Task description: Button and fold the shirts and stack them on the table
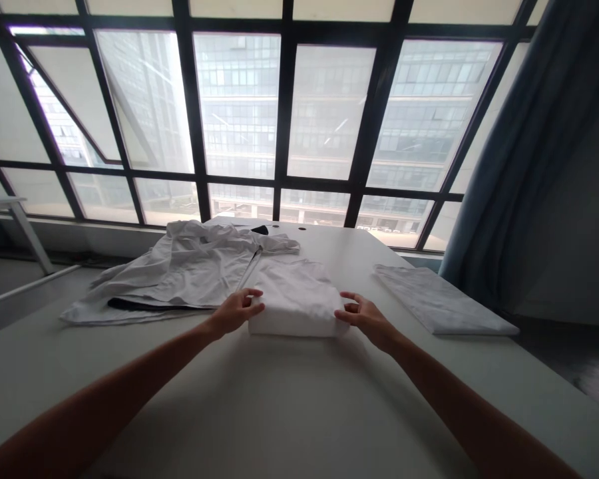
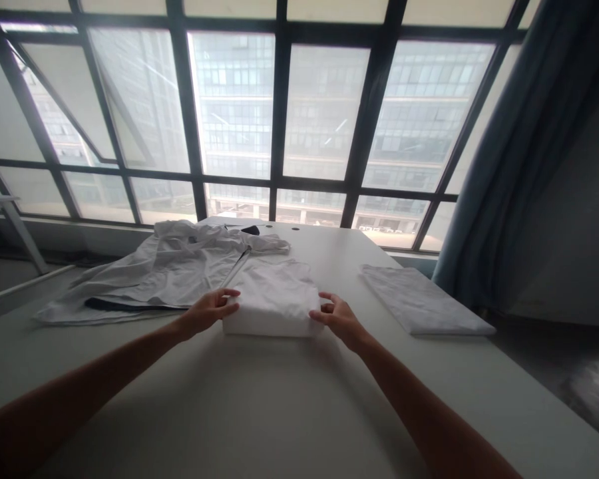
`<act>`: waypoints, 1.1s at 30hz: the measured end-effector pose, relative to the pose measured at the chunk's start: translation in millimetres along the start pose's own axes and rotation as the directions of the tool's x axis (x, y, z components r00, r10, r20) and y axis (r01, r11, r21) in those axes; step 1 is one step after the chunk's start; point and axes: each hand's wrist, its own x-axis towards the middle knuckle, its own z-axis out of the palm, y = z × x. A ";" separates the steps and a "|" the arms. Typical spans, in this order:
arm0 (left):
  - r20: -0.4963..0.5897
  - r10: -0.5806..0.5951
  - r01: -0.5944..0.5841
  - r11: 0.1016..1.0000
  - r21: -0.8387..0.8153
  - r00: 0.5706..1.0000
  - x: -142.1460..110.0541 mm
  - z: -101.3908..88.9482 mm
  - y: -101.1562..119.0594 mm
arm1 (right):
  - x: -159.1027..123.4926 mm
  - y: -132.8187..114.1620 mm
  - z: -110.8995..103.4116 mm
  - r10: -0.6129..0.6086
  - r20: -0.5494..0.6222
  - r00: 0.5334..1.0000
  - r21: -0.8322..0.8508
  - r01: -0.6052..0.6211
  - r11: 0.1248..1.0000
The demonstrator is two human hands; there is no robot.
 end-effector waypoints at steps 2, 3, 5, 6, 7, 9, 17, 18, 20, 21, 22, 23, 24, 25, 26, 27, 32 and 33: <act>0.007 -0.038 0.039 0.992 -0.120 0.999 -0.5 1.0 0.6 | 3.6 2.5 8.1 -0.039 -0.039 0.998 0.127 0.044 0.991; 0.018 -0.065 0.067 0.982 -0.175 0.998 -0.3 0.7 0.4 | 5.7 4.4 11.7 -0.052 -0.052 0.997 0.180 0.061 0.982; 0.039 -0.113 0.119 0.959 -0.259 0.993 0.5 -0.3 -2.0 | 9.4 9.3 17.7 -0.056 -0.048 0.997 0.259 0.066 0.964; 0.050 -0.132 0.140 0.948 -0.285 0.990 0.8 -0.5 -4.1 | 10.8 11.8 20.0 -0.045 -0.031 0.999 0.283 0.052 0.958; 0.060 -0.147 0.158 0.940 -0.303 0.987 1.0 -0.5 -6.5 | 11.8 13.9 21.8 -0.026 -0.010 1.000 0.296 0.027 0.955; 0.080 -0.171 0.188 0.928 -0.320 0.982 0.8 0.6 -11.0 | 11.7 15.7 23.4 0.012 0.025 1.000 0.291 -0.018 0.956; 0.088 -0.159 0.162 0.987 -0.022 0.983 -5.8 -2.7 -6.4 | -8.2 -0.7 5.6 0.030 0.049 0.998 -0.238 -0.018 0.971; 0.085 -0.145 0.143 0.989 0.034 0.986 -6.4 -4.5 -5.6 | -10.1 -1.2 3.6 0.026 0.062 0.998 -0.233 -0.011 0.972; 0.079 -0.128 0.117 0.986 0.122 0.989 -7.1 -7.9 -5.6 | -11.7 -0.6 0.6 0.033 0.074 0.997 -0.200 -0.017 0.980; 0.076 -0.128 0.115 0.981 0.157 0.989 -7.1 -9.3 -6.3 | -11.5 -0.1 -0.9 0.054 0.078 0.996 -0.186 -0.038 0.982; 0.075 -0.136 0.120 0.975 0.186 0.988 -7.0 -10.5 -7.3 | -10.7 0.4 -2.6 0.078 0.086 0.993 -0.170 -0.063 0.983; 0.077 -0.146 0.128 0.970 0.208 0.986 -6.7 -11.3 -8.3 | -9.6 0.6 -4.5 0.098 0.094 0.991 -0.152 -0.083 0.985; 0.079 -0.155 0.135 0.966 0.220 0.985 -6.4 -12.0 -9.3 | -8.4 0.6 -6.5 0.109 0.098 0.989 -0.134 -0.095 0.986; 0.080 -0.160 0.138 0.964 0.226 0.984 -5.9 -12.3 -10.2 | -7.2 0.5 -8.4 0.107 0.099 0.989 -0.120 -0.095 0.988; 0.076 -0.160 0.138 0.963 0.232 0.984 -5.4 -12.5 -10.7 | -6.2 0.3 -10.1 0.098 0.105 0.990 -0.108 -0.086 0.990; 0.070 -0.153 0.132 0.962 0.240 0.986 -5.0 -12.6 -11.0 | -5.6 0.1 -11.4 0.088 0.117 0.989 -0.100 -0.077 0.992; 0.073 -0.172 0.148 0.955 0.259 0.982 -7.1 -14.3 -6.3 | -9.2 -0.1 -13.6 0.108 0.219 0.970 -0.053 -0.099 0.994; 0.111 -0.194 0.165 0.959 0.232 0.975 -8.6 -15.5 -4.3 | -10.9 -0.2 -14.2 0.120 0.244 0.962 -0.053 -0.110 0.992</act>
